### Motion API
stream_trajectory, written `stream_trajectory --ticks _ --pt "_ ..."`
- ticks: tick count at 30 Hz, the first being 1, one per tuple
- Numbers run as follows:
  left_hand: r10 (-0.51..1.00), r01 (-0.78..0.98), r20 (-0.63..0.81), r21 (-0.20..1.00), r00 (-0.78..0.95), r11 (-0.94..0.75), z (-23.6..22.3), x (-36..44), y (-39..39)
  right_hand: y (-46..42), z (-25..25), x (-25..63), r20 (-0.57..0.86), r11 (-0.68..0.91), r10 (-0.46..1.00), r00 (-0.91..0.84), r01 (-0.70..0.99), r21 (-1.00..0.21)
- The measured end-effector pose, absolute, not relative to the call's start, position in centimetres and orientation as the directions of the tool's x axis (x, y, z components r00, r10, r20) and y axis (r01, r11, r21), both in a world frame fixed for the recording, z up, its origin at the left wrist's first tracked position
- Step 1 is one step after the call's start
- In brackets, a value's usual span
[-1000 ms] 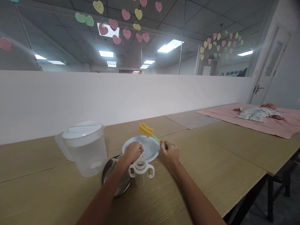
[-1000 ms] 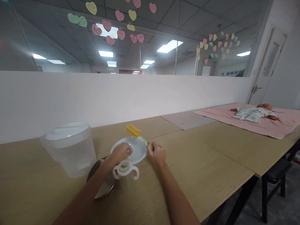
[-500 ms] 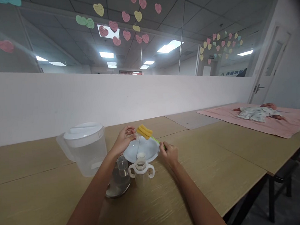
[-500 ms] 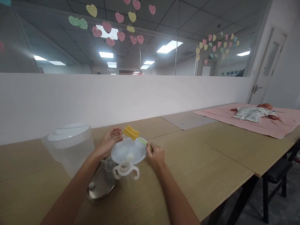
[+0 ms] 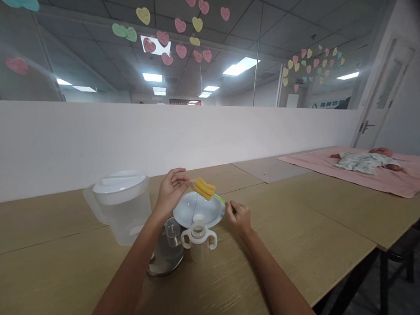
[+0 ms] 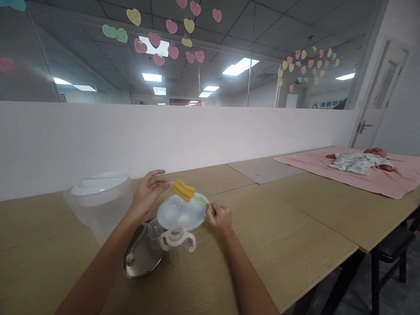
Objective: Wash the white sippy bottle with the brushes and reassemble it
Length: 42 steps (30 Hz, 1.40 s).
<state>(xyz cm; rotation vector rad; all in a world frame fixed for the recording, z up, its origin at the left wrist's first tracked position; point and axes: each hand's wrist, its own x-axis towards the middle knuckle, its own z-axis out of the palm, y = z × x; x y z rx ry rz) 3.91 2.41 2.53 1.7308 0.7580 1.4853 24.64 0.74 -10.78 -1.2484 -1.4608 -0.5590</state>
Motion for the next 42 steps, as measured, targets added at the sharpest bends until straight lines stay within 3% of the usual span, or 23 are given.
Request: stream_trajectory --ticks 5,8,10,14,16,18,25,34,36,42 --pt "0.818 0.099 0.554 0.815 0.153 -0.57 3.0 3.5 2.3 0.7 -10.8 24.8 0.925 0.334 0.361 0.117 0.91 -0.245" --pt "0.818 0.36 0.561 0.742 0.128 -0.565 3.9 1.8 2.1 0.8 -10.9 24.8 0.93 0.31 0.351 0.108 0.924 -0.224" --pt "0.822 0.559 0.519 0.621 0.233 -0.55 4.2 0.4 2.0 0.8 -10.9 24.8 0.929 0.298 0.353 0.11 0.928 -0.223" --pt "0.857 0.718 0.042 0.526 0.513 -0.456 3.2 -1.3 2.2 1.0 -11.0 25.0 0.927 0.269 0.355 0.123 0.936 -0.227" --pt "0.84 0.784 -0.153 0.475 0.52 -0.399 2.1 -1.4 2.5 1.0 -11.1 25.0 0.926 0.259 0.357 0.128 0.938 -0.229" --pt "0.861 0.854 -0.231 0.388 0.454 -0.347 1.0 -1.2 2.9 1.0 -11.1 25.1 0.924 0.251 0.358 0.133 0.94 -0.233" --pt "0.924 0.927 -0.228 0.291 0.308 -0.237 -0.1 -1.6 4.1 0.9 -11.0 25.1 0.927 0.261 0.354 0.123 0.939 -0.224" --pt "0.878 0.943 -0.365 0.236 0.31 -0.235 -0.6 0.0 2.7 1.0 -11.1 25.3 0.918 0.242 0.37 0.143 0.939 -0.244" --pt "0.895 0.942 -0.308 0.192 0.324 -0.275 -0.3 0.1 2.4 1.0 -11.2 25.4 0.915 0.238 0.377 0.146 0.939 -0.248" --pt "0.882 0.877 0.039 0.092 0.47 -0.471 -0.1 1.8 2.6 1.1 -11.2 25.4 0.914 0.226 0.378 0.147 0.943 -0.245"
